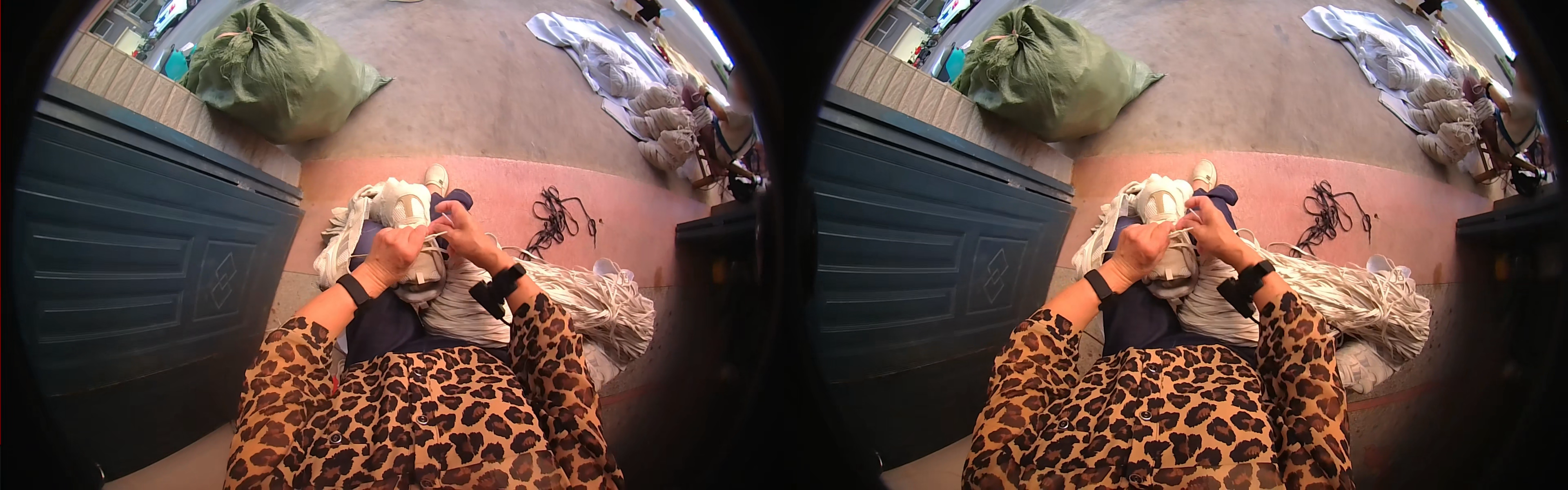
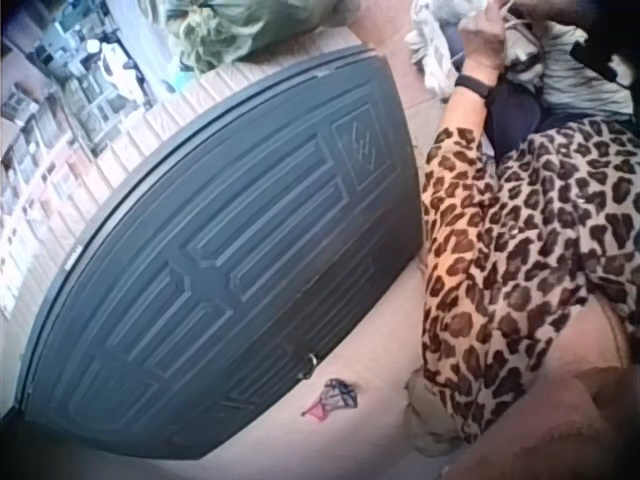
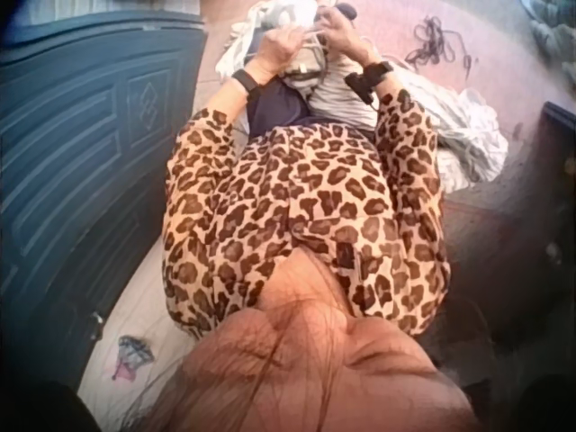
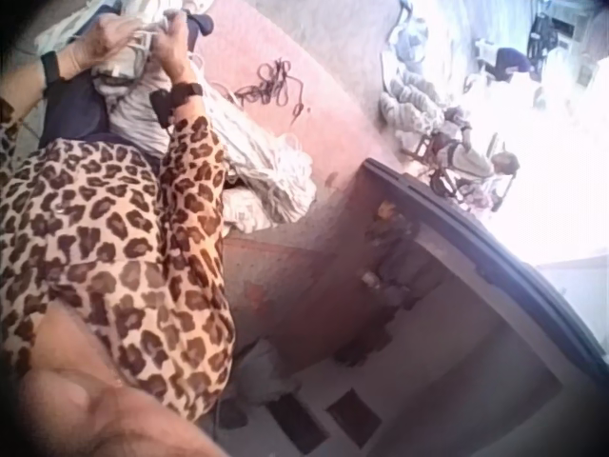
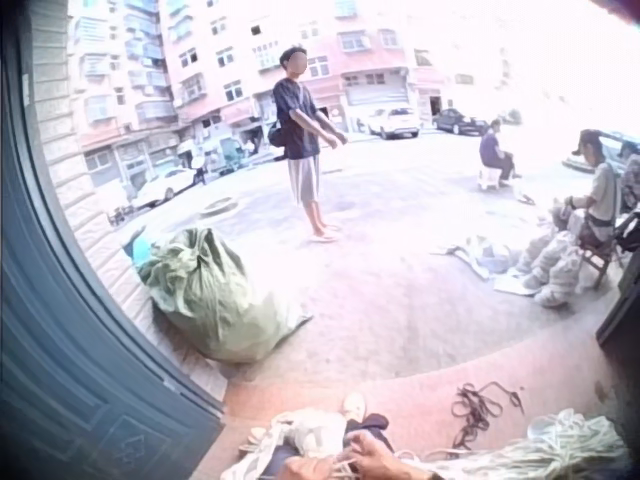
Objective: Insert and thread laces through the eyelets of a shoe.
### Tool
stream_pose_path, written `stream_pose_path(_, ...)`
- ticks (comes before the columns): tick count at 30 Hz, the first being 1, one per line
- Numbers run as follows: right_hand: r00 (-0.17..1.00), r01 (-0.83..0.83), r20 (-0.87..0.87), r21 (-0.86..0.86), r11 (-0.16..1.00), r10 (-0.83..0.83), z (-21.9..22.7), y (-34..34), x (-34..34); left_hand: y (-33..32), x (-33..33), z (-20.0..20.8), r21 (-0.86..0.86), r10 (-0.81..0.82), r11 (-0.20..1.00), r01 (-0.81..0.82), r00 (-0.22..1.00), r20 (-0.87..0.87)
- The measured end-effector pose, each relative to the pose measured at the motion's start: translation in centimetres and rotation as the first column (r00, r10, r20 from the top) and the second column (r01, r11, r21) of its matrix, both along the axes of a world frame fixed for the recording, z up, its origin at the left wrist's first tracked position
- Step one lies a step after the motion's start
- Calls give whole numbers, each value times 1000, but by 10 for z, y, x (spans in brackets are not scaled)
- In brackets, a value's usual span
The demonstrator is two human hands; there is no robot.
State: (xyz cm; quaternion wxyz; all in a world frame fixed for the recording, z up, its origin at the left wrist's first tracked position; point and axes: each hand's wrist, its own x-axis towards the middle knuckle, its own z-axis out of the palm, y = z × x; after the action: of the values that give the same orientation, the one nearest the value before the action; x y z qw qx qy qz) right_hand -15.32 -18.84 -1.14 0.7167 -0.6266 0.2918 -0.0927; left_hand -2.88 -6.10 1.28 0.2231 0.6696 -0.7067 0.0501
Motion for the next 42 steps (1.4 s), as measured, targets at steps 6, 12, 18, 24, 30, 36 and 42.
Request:
stream_pose_path(6,866,-481,-103,89,872,489,2,-19,13,6,-1,-1,-44,-52,998,55,998,47)
stream_pose_path(12,802,-585,-59,132,801,595,-1,-26,15,9,0,-3,-29,-62,998,63,998,27)
stream_pose_path(18,885,-459,118,378,804,450,-9,-19,7,12,-5,2,70,140,989,-127,962,-234)
stream_pose_path(24,944,-329,158,489,807,289,-10,-17,1,47,65,84,543,544,838,-53,155,-825)
stream_pose_path(30,956,-293,30,177,940,292,-21,-12,1,96,104,219,172,116,945,-277,-204,-972)
stream_pose_path(36,966,-249,-73,-528,812,249,-6,11,5,161,99,284,203,277,930,-307,221,-935)
stream_pose_path(42,963,-199,-269,-610,767,36,21,-3,-20,144,120,215,354,590,746,-564,314,-744)
